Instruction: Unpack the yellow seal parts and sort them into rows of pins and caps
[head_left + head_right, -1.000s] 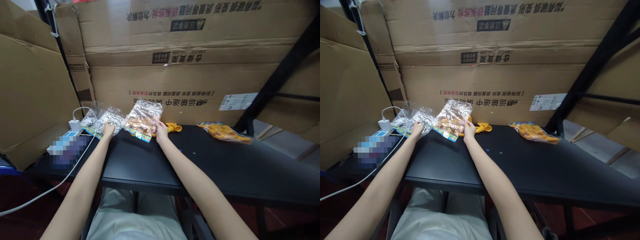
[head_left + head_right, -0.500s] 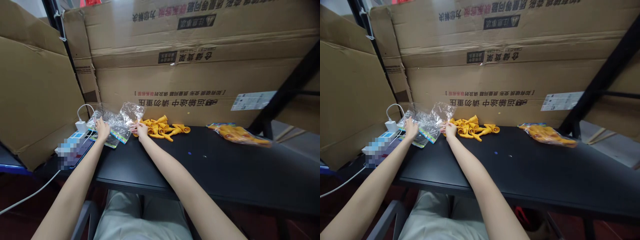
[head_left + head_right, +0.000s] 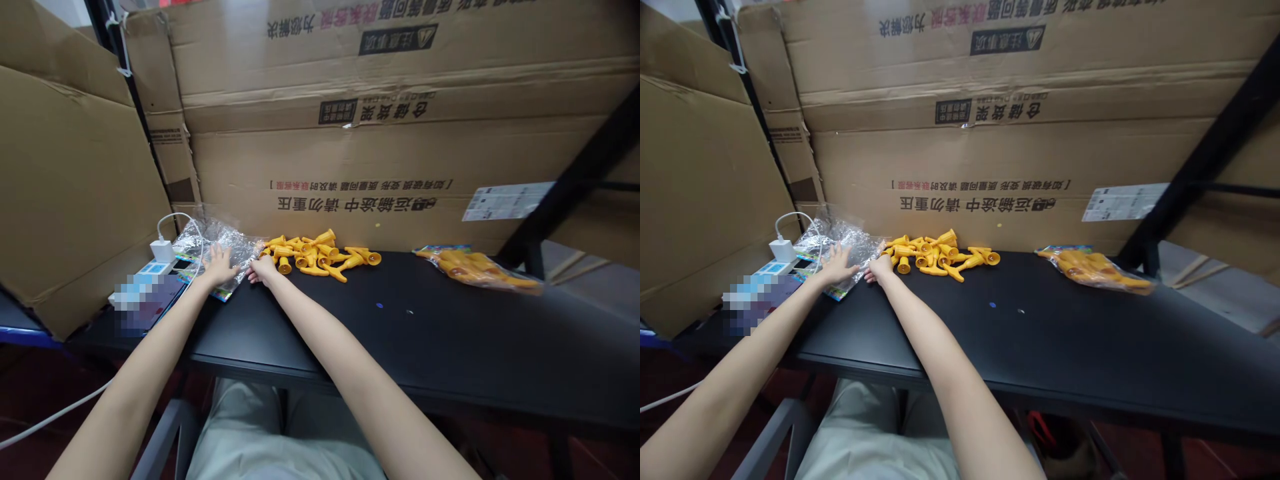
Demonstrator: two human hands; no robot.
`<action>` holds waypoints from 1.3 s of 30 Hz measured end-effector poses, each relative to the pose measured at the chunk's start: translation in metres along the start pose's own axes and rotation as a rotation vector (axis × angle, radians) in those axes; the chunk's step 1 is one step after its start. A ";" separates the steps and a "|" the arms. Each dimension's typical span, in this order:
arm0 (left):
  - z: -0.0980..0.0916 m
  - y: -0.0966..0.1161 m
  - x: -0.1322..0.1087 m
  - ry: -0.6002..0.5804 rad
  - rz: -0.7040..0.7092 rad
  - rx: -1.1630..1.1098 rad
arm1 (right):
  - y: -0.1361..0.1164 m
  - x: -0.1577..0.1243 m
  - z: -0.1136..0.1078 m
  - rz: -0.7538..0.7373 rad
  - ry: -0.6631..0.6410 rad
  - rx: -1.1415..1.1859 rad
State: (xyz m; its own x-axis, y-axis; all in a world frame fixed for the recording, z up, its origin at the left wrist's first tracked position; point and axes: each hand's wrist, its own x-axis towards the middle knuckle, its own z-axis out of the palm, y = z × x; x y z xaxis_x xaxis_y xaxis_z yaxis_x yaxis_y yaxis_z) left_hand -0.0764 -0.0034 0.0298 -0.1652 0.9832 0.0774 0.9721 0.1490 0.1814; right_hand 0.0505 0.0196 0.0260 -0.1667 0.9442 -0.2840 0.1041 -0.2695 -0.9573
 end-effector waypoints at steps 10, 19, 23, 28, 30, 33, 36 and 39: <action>0.008 -0.004 0.001 0.036 0.134 -0.009 | -0.001 0.017 0.010 -0.125 0.047 -0.008; 0.010 0.009 -0.001 0.147 0.270 0.077 | -0.032 0.027 -0.002 -0.394 0.090 0.131; 0.008 0.012 0.016 0.308 0.194 0.100 | -0.043 0.027 -0.007 -0.402 -0.020 0.180; 0.009 0.001 0.043 0.331 0.025 0.098 | -0.038 0.017 -0.019 -0.410 -0.053 0.035; 0.010 -0.003 0.051 0.261 -0.038 0.076 | -0.031 0.007 -0.028 -0.469 -0.083 -0.058; 0.014 -0.007 0.059 0.170 -0.141 0.025 | -0.020 -0.015 -0.050 -0.589 -0.149 -0.168; 0.020 -0.008 0.062 0.173 -0.166 0.025 | -0.010 -0.036 -0.078 -0.671 -0.170 -0.232; 0.025 -0.009 0.065 0.187 -0.173 0.010 | 0.000 -0.051 -0.110 -0.677 -0.131 -0.218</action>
State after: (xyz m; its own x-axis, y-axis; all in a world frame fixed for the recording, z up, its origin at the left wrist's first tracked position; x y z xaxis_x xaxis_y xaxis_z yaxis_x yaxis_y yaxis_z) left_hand -0.0919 0.0617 0.0090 -0.3559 0.9066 0.2266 0.9283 0.3150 0.1976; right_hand 0.1665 -0.0076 0.0465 -0.3785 0.8566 0.3507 0.1270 0.4234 -0.8970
